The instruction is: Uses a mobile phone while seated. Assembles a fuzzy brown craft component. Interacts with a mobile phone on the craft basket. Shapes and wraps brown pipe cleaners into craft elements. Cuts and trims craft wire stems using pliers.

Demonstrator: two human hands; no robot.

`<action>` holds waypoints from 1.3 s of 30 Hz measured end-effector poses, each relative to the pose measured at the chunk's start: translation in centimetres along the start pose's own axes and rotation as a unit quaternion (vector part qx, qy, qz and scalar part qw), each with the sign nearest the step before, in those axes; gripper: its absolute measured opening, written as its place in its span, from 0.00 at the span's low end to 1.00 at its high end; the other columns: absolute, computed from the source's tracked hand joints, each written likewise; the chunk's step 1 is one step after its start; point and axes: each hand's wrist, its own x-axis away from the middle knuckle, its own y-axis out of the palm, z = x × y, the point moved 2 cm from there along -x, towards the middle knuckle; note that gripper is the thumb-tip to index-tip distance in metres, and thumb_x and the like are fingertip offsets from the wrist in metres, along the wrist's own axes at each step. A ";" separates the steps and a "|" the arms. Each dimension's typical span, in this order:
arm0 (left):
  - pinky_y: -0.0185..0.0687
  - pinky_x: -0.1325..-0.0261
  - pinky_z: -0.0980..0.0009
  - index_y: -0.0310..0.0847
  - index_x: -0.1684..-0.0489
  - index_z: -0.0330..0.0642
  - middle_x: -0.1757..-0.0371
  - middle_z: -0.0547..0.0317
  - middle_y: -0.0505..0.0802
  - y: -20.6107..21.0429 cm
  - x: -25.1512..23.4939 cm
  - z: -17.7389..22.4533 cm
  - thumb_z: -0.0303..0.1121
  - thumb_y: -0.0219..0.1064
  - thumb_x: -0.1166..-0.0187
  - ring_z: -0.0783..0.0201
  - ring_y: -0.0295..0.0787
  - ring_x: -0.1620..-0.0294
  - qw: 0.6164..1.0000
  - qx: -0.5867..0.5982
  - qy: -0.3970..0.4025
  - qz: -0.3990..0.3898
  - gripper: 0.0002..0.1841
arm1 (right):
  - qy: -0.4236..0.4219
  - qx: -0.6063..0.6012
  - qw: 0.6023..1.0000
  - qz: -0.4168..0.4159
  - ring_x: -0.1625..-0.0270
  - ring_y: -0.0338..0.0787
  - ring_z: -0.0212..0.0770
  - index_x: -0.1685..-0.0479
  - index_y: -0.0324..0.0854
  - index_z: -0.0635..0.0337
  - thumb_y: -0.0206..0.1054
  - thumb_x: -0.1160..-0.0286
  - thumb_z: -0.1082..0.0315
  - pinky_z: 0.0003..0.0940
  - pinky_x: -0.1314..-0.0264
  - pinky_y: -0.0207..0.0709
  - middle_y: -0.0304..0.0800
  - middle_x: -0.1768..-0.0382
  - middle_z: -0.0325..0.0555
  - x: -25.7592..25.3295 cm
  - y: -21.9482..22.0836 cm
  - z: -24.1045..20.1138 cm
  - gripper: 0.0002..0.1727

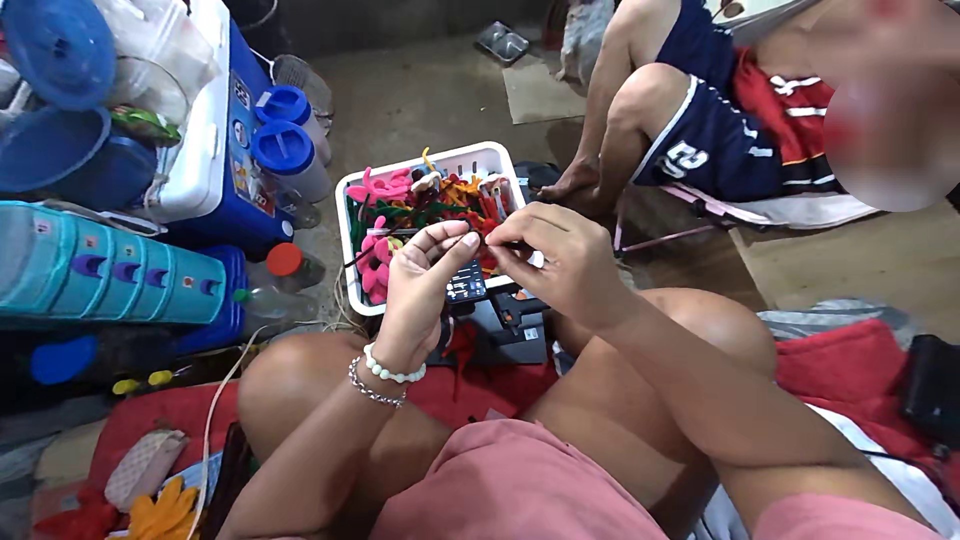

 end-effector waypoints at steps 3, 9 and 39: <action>0.88 0.44 0.72 0.86 0.46 0.39 0.56 0.59 0.95 0.2 0.2 -0.1 0.22 0.67 0.19 0.69 0.93 0.54 1.000 0.006 0.004 0.001 0.09 | -0.002 0.010 1.000 0.001 0.57 0.92 0.39 0.62 0.93 0.60 0.73 0.29 0.72 0.31 0.54 0.83 0.95 0.60 0.47 -0.1 -0.2 -0.2 0.04; 0.88 0.48 0.74 0.85 0.45 0.39 0.57 0.59 0.94 0.4 0.4 -0.1 0.23 0.69 0.20 0.71 0.92 0.57 1.000 0.004 0.020 -0.001 0.10 | -0.001 0.011 1.000 0.006 0.54 0.93 0.40 0.63 0.92 0.60 0.75 0.31 0.72 0.36 0.44 0.83 0.96 0.61 0.46 -0.2 -0.5 -0.2 0.03; 0.90 0.50 0.73 0.80 0.44 0.39 0.53 0.59 0.94 0.3 -0.3 -0.9 0.25 0.72 0.22 0.70 0.93 0.55 0.971 -0.188 0.139 -0.049 0.13 | -0.116 0.045 0.988 -0.086 0.52 0.93 0.43 0.61 0.93 0.58 0.67 0.21 0.73 0.55 0.26 0.70 0.95 0.60 0.45 -0.9 -2.1 1.7 0.07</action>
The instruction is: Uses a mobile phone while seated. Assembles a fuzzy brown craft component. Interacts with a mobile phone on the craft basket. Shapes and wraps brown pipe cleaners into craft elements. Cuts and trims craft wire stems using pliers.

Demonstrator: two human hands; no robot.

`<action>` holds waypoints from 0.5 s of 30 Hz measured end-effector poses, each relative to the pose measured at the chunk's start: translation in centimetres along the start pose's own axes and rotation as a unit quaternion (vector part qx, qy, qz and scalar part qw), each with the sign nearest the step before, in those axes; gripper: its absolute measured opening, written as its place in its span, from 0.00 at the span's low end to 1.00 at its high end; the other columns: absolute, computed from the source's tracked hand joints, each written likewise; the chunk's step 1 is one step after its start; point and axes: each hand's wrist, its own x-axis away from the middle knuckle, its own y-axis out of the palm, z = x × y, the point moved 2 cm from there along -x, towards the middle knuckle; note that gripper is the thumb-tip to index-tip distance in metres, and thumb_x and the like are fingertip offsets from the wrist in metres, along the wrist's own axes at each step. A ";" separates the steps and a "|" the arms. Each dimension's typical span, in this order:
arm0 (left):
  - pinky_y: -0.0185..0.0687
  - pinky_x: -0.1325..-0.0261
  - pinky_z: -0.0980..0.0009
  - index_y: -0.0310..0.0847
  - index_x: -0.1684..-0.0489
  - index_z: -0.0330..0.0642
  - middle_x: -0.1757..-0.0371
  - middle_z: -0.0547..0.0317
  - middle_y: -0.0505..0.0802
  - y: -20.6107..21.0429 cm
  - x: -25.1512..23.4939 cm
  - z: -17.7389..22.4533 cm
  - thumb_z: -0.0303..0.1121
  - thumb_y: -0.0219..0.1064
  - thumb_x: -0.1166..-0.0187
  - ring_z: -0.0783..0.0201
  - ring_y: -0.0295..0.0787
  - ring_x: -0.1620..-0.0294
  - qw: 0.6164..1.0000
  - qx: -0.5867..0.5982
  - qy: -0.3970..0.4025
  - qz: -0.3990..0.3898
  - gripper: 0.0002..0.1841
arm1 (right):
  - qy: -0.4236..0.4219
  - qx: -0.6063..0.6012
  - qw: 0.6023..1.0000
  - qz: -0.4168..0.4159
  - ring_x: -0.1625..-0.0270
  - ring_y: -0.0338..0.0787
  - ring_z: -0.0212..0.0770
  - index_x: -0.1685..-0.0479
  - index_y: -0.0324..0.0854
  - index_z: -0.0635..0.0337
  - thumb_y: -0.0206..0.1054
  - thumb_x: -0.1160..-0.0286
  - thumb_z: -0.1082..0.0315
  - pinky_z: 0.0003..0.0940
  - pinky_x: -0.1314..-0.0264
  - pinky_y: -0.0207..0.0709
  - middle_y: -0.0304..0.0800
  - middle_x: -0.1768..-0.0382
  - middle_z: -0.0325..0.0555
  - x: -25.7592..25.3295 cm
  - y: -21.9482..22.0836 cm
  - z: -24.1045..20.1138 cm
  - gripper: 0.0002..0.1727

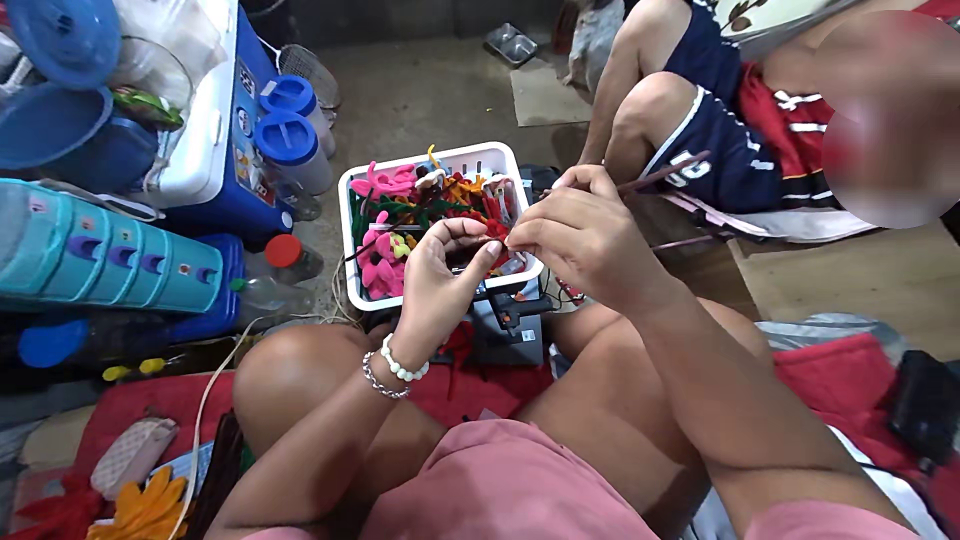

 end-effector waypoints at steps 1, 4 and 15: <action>0.90 0.50 0.73 0.80 0.44 0.39 0.54 0.59 0.94 0.0 0.0 0.0 0.25 0.72 0.23 0.70 0.93 0.55 1.000 -0.001 0.005 -0.004 0.13 | 0.000 0.000 1.000 0.005 0.53 0.93 0.42 0.61 0.92 0.58 0.68 0.21 0.73 0.55 0.27 0.70 0.96 0.61 0.45 0.0 0.1 0.0 0.07; 0.91 0.50 0.72 0.80 0.44 0.38 0.54 0.58 0.94 0.1 0.1 -0.1 0.24 0.72 0.23 0.68 0.93 0.55 1.000 0.002 0.022 -0.015 0.13 | -0.003 -0.003 1.000 0.019 0.55 0.93 0.41 0.59 0.89 0.60 0.68 0.19 0.69 0.54 0.26 0.70 0.95 0.63 0.45 -0.1 0.2 0.0 0.06; 0.93 0.47 0.69 0.80 0.44 0.32 0.53 0.55 0.94 0.3 0.3 0.2 0.20 0.75 0.28 0.68 0.94 0.53 0.976 -0.126 0.174 -0.022 0.16 | -0.044 0.005 0.999 0.007 0.56 0.94 0.42 0.60 0.89 0.60 0.69 0.23 0.75 0.60 0.22 0.65 0.94 0.67 0.44 -0.1 0.4 0.3 0.04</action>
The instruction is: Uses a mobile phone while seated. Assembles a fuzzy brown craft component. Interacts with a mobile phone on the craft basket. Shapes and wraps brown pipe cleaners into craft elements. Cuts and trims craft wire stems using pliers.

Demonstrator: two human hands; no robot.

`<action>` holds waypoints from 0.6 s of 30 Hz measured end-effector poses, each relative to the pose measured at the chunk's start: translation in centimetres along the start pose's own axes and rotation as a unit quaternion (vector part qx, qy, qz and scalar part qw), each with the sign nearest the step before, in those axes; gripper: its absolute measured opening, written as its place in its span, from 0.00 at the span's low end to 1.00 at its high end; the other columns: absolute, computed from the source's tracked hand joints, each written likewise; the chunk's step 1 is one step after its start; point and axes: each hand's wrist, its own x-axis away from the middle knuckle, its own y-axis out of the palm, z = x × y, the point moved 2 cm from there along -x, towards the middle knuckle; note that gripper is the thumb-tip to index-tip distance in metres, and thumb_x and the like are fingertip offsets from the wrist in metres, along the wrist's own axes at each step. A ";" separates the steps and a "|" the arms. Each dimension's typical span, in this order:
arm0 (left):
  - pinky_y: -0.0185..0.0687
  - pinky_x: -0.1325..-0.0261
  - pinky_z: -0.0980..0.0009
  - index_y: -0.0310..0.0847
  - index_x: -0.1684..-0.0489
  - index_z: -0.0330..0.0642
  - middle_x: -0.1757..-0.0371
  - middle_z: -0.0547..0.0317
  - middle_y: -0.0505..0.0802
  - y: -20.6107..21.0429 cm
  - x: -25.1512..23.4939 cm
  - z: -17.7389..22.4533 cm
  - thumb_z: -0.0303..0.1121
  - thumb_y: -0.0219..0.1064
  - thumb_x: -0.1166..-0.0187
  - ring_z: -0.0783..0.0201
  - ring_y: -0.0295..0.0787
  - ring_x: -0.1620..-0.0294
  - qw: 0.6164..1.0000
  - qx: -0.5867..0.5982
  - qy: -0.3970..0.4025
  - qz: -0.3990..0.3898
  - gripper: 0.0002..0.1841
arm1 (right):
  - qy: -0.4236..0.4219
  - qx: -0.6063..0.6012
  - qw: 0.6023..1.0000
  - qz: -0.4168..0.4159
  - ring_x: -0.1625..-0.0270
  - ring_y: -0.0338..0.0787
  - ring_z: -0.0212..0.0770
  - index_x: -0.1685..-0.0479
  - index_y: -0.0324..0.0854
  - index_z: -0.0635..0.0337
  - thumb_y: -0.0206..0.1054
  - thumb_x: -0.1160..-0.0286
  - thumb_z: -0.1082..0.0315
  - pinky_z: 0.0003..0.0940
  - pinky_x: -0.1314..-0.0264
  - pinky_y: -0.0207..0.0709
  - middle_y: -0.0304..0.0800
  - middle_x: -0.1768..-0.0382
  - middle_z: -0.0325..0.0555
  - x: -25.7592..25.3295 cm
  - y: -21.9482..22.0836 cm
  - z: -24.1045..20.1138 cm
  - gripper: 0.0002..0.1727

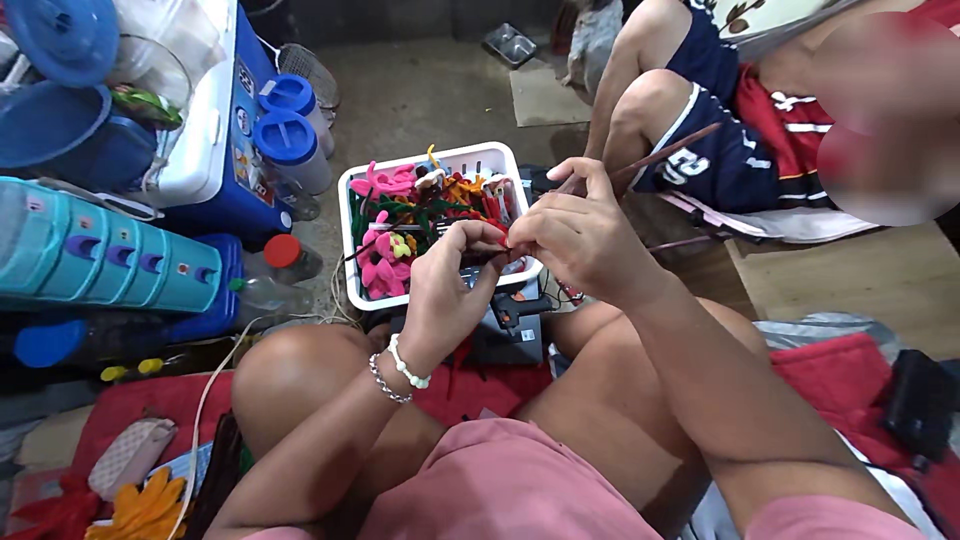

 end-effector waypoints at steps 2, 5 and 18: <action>0.94 0.47 0.69 0.81 0.44 0.33 0.53 0.56 0.95 0.0 -0.1 -0.2 0.21 0.76 0.28 0.67 0.95 0.53 1.000 0.014 -0.026 0.005 0.16 | 0.001 0.006 1.000 0.002 0.56 0.94 0.41 0.61 0.90 0.59 0.70 0.21 0.72 0.61 0.22 0.65 0.94 0.67 0.43 0.0 -0.1 0.1 0.04; 0.94 0.46 0.70 0.82 0.43 0.36 0.52 0.59 0.96 -0.2 -0.4 -0.5 0.23 0.76 0.26 0.68 0.95 0.53 0.997 0.028 -0.072 -0.012 0.16 | 0.003 0.013 1.000 0.012 0.56 0.93 0.41 0.60 0.90 0.59 0.69 0.19 0.67 0.60 0.22 0.65 0.94 0.66 0.43 0.0 -0.2 0.2 0.07; 0.91 0.55 0.73 0.77 0.40 0.39 0.57 0.59 0.96 -1.2 -0.7 -0.7 0.23 0.73 0.24 0.68 0.94 0.58 0.987 0.103 -0.120 -0.033 0.16 | 0.035 -0.041 0.998 0.015 0.51 0.93 0.41 0.60 0.94 0.56 0.68 0.21 0.72 0.60 0.22 0.66 0.96 0.59 0.43 0.5 -0.4 0.7 0.07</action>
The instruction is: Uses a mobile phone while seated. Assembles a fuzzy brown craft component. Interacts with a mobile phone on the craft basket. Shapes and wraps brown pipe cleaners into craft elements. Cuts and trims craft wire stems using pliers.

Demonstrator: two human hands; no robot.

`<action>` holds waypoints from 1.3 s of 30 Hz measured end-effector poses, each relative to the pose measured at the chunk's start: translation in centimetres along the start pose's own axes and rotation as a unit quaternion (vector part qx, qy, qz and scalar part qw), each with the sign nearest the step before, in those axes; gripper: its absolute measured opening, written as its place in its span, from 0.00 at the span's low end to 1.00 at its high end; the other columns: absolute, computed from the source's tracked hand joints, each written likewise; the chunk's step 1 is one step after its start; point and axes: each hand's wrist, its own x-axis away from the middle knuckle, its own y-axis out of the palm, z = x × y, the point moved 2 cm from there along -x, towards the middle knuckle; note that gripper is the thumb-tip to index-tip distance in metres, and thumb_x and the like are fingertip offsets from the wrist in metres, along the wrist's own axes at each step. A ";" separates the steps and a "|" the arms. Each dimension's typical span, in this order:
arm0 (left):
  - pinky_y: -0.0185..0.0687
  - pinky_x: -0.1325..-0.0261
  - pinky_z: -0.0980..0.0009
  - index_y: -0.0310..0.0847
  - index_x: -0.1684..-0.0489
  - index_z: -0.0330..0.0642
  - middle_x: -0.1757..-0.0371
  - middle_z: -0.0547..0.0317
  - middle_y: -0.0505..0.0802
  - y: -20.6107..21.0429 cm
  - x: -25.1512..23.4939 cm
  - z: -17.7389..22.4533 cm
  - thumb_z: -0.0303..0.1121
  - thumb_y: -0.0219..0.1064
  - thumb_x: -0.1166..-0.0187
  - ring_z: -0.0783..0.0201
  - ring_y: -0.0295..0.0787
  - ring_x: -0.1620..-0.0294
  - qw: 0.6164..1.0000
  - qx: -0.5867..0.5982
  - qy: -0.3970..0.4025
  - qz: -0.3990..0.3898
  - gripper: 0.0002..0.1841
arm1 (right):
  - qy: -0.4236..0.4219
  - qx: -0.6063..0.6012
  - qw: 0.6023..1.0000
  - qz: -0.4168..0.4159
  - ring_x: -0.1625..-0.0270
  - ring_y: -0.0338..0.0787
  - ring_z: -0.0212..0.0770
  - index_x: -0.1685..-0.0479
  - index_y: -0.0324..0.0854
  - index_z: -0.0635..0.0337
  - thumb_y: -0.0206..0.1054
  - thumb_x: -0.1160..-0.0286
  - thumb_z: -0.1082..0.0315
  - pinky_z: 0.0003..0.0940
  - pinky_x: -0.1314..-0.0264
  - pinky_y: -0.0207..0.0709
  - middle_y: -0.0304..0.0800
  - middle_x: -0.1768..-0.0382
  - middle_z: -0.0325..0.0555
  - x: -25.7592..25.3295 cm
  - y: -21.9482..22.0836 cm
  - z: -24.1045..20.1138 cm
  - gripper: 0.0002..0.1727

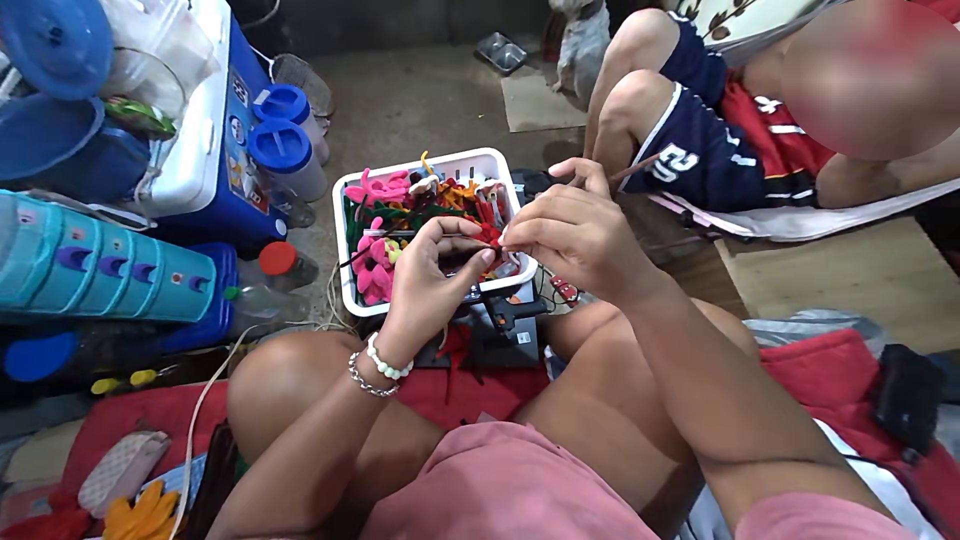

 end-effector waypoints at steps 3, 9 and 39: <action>0.91 0.54 0.72 0.77 0.41 0.39 0.57 0.59 0.96 0.0 0.0 0.0 0.23 0.74 0.24 0.68 0.95 0.58 1.000 0.005 0.004 -0.001 0.17 | 0.002 -0.002 1.000 0.001 0.51 0.93 0.40 0.60 0.94 0.57 0.70 0.22 0.70 0.59 0.21 0.66 0.96 0.59 0.43 -0.1 0.1 -0.1 0.06; 0.93 0.53 0.71 0.78 0.39 0.38 0.57 0.58 0.97 0.2 0.0 0.0 0.22 0.75 0.27 0.67 0.96 0.58 1.000 0.003 0.009 0.001 0.19 | 0.010 -0.006 1.000 0.009 0.52 0.93 0.39 0.60 0.94 0.57 0.72 0.23 0.70 0.58 0.21 0.66 0.96 0.60 0.42 -0.1 0.6 -0.1 0.05; 0.93 0.52 0.72 0.74 0.38 0.38 0.54 0.59 0.95 0.6 0.5 0.4 0.21 0.74 0.26 0.69 0.95 0.55 0.995 -0.065 0.062 0.046 0.20 | 0.027 -0.007 0.999 0.024 0.53 0.93 0.40 0.60 0.93 0.60 0.70 0.23 0.70 0.52 0.26 0.71 0.96 0.61 0.45 0.3 1.2 -0.9 0.06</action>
